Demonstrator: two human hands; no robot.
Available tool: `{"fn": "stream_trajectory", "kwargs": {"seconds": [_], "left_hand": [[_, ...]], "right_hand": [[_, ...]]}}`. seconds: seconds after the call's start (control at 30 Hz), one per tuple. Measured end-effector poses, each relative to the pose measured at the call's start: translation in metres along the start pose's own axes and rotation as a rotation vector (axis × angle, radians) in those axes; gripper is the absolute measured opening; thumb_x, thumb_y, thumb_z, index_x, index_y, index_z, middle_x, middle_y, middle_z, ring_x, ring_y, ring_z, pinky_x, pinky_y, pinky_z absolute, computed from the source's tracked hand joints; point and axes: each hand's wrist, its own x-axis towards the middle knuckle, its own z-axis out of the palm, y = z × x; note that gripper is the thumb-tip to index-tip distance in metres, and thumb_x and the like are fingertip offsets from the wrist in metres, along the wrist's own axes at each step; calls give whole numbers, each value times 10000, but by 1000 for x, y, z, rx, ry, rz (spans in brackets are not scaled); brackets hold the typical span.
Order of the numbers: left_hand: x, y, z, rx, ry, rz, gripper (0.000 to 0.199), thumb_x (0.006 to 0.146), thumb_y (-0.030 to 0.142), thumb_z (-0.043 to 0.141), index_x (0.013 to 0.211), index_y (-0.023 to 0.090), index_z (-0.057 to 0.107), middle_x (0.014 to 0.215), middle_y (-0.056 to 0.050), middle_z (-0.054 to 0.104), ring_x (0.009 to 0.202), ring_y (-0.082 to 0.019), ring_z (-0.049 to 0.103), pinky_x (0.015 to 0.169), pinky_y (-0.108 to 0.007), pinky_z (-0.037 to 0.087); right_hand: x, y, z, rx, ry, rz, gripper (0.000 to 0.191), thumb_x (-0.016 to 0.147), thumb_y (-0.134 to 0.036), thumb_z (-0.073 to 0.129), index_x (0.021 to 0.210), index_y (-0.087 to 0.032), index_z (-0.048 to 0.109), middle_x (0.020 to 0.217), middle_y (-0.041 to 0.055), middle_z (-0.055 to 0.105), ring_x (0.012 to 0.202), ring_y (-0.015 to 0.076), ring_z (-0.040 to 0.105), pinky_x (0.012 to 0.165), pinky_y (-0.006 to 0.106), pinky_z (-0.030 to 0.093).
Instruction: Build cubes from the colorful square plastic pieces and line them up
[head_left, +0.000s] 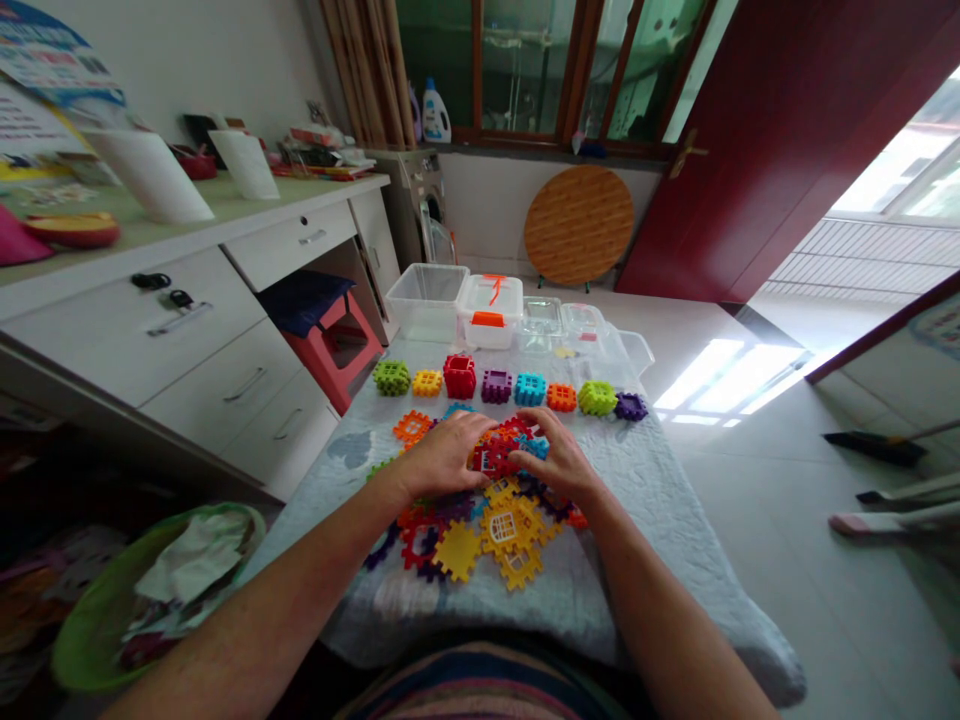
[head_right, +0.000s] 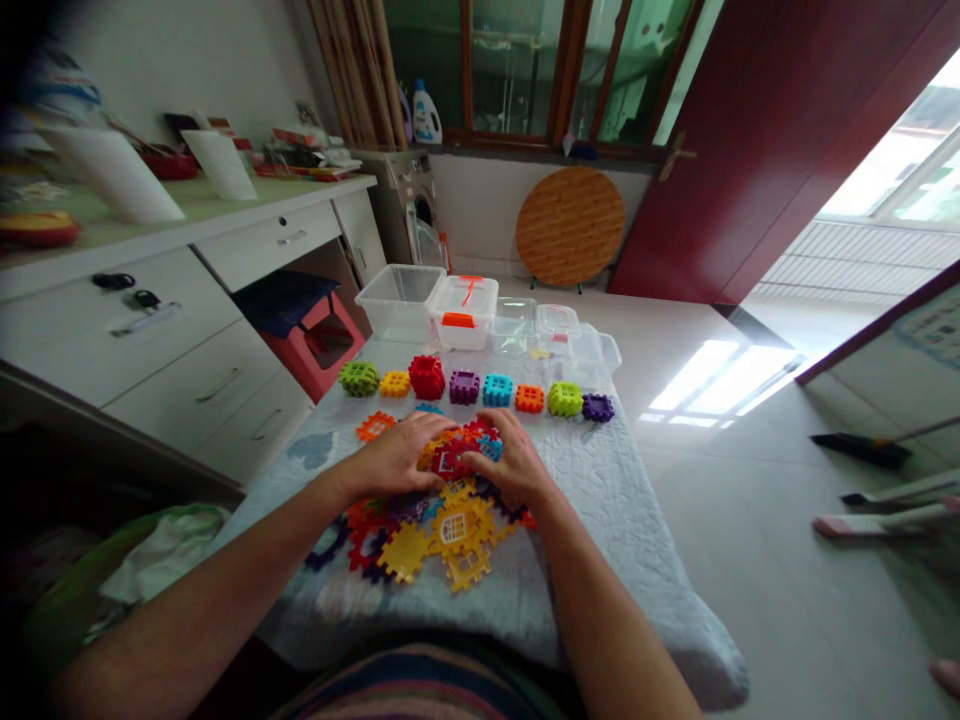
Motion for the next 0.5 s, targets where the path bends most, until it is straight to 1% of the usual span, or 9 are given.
{"fn": "stream_trajectory", "kwargs": {"seconds": [0.1, 0.17, 0.27, 0.33, 0.4, 0.5], "left_hand": [[9, 3, 5, 31, 0, 43, 691, 695, 330, 749, 1319, 164, 504, 1336, -127, 571, 1246, -288, 498, 1086, -406, 372], [17, 7, 6, 61, -29, 58, 639, 707, 329, 736, 1285, 150, 531, 1320, -136, 585, 1238, -291, 508, 1076, -402, 380], [28, 15, 9, 98, -79, 65, 532, 731, 334, 712, 1213, 152, 580, 1252, -133, 631, 1176, -296, 556, 1025, -400, 421], [33, 18, 11, 118, -82, 62, 490, 739, 331, 699, 1186, 159, 596, 1209, -128, 654, 1135, -299, 582, 998, -405, 437], [33, 20, 11, 131, -67, 51, 487, 739, 331, 695, 1185, 161, 598, 1195, -127, 659, 1119, -303, 590, 982, -410, 444], [27, 17, 7, 124, -36, 31, 550, 737, 353, 700, 1235, 152, 578, 1207, -134, 651, 1120, -298, 589, 977, -403, 446]], "right_hand": [[1, 13, -4, 0, 156, 70, 340, 857, -366, 615, 1152, -204, 567, 1069, 75, 629, 946, 205, 586, 865, 373, 481], [1, 22, -6, 1, 215, 111, 302, 870, -366, 582, 1119, -195, 585, 1022, 73, 650, 891, 196, 592, 826, 359, 486], [1, 33, -5, -9, 231, 150, 286, 859, -367, 583, 1083, -191, 611, 983, 68, 670, 855, 190, 599, 786, 340, 488], [1, 35, -3, -19, 226, 159, 279, 842, -361, 596, 1061, -190, 625, 967, 65, 678, 839, 188, 601, 764, 329, 489], [1, 36, -2, -26, 223, 161, 271, 831, -355, 602, 1042, -189, 636, 948, 62, 680, 816, 184, 598, 744, 321, 489], [1, 34, -2, -29, 216, 171, 261, 824, -345, 598, 1028, -189, 644, 930, 58, 679, 792, 178, 592, 725, 312, 488]]}}
